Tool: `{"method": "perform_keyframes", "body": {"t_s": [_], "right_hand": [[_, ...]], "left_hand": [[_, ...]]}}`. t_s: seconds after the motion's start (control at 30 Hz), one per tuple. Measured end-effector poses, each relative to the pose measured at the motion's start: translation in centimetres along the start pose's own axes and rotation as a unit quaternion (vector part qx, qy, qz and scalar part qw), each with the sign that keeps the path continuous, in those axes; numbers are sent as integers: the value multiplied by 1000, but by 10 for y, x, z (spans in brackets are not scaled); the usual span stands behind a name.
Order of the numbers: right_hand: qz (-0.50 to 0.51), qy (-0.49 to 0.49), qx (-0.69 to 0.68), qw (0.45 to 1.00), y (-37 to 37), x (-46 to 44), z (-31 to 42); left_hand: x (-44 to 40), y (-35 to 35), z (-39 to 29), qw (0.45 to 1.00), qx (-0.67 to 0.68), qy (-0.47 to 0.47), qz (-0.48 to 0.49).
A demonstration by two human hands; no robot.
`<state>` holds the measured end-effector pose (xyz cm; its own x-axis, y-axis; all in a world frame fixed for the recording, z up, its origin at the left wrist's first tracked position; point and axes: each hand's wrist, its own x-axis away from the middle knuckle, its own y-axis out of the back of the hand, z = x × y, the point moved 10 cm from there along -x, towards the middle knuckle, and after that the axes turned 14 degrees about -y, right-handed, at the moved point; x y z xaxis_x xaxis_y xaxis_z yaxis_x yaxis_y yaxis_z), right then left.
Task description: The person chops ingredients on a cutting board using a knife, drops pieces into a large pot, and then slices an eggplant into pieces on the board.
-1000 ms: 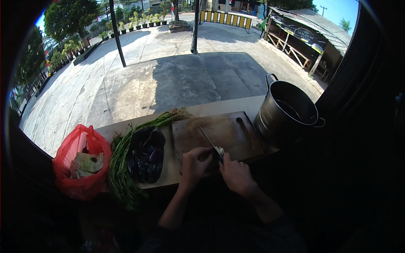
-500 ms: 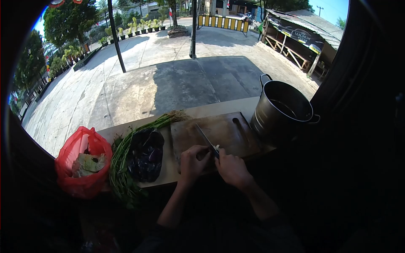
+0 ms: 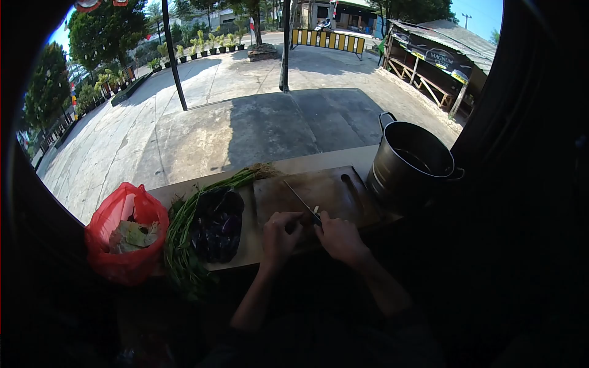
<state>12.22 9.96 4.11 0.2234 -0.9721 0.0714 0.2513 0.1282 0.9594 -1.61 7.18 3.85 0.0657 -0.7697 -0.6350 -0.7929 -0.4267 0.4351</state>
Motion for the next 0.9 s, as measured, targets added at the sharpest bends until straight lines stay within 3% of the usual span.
{"method": "perform_keyframes", "body": {"t_s": [0.3, 0.4, 0.47, 0.6, 0.67, 0.9], "right_hand": [[-55, 28, -89, 994, 29, 7, -7], [-80, 53, -94, 991, 30, 11, -8], [-87, 65, -95, 990, 29, 12, -11], [-112, 108, -98, 983, 37, 17, -11], [-118, 118, -87, 982, 41, 19, -10], [-129, 146, -67, 978, 51, 25, -6]], "left_hand": [[0, 3, 0, 999, 27, -28, -36], [0, 6, 5, 998, 25, 22, -47], [0, 33, -11, 982, -25, -29, -187], [-1, 47, -23, 976, -36, -61, -208], [-15, 26, -42, 983, -43, -169, -59], [-41, -2, -44, 968, -65, -213, 115]]}}
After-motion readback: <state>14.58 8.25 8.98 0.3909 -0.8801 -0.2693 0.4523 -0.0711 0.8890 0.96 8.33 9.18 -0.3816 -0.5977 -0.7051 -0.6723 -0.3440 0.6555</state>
